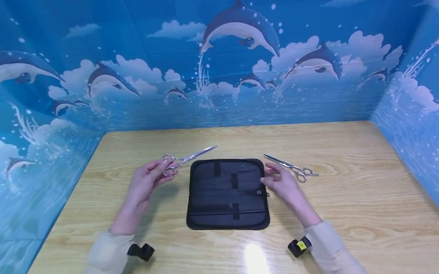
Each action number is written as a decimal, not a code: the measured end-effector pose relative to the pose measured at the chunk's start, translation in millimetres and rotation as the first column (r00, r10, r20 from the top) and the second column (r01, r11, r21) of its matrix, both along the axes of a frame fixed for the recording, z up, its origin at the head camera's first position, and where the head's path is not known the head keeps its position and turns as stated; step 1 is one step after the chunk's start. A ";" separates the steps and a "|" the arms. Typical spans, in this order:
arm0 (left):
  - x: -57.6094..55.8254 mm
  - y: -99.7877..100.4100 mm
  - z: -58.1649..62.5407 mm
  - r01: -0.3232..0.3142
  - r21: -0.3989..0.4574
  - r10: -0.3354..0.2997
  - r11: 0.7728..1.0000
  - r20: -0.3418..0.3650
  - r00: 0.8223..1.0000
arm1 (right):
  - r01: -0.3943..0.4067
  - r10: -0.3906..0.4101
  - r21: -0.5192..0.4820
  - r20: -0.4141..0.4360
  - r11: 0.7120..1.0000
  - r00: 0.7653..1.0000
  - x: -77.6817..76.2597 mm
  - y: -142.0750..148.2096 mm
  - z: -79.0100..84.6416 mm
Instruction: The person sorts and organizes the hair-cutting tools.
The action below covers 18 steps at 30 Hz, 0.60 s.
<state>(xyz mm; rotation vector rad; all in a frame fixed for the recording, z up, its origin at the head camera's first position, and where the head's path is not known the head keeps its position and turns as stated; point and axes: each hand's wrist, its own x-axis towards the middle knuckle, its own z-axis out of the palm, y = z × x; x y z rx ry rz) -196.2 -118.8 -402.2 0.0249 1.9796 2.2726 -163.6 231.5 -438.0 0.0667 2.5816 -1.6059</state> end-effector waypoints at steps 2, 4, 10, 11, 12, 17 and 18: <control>-1.7 -8.9 -2.4 0.007 -0.032 -0.007 0.999 0.000 1.000 | -0.012 0.012 -0.029 0.024 1.000 1.000 -1.3 0.5 -3.7; -3.0 -16.6 -5.5 0.023 -0.075 -0.023 0.997 0.002 1.000 | -0.005 0.008 -0.063 0.043 0.998 0.999 -3.0 0.2 -6.5; -6.3 -34.0 -13.4 0.070 -0.152 -0.066 0.986 0.028 0.997 | 0.005 0.005 -0.120 0.076 0.993 0.997 -8.1 0.3 -12.1; -7.0 -36.2 -14.2 0.082 -0.164 -0.078 0.983 0.031 0.996 | 0.004 0.005 -0.117 0.078 0.993 0.997 -8.5 0.5 -12.4; -7.7 -37.9 -14.9 0.091 -0.172 -0.086 0.981 0.037 0.996 | 0.004 0.005 -0.116 0.080 0.993 0.997 -8.8 0.6 -12.7; -12.5 -41.7 -17.5 0.131 -0.235 -0.119 0.963 0.065 0.991 | 0.001 0.009 -0.126 0.081 0.992 0.997 -9.6 0.8 -14.5; -13.7 -41.7 -18.2 0.135 -0.243 -0.121 0.961 0.072 0.990 | -0.002 0.013 -0.133 0.081 0.991 0.997 -9.7 0.5 -14.8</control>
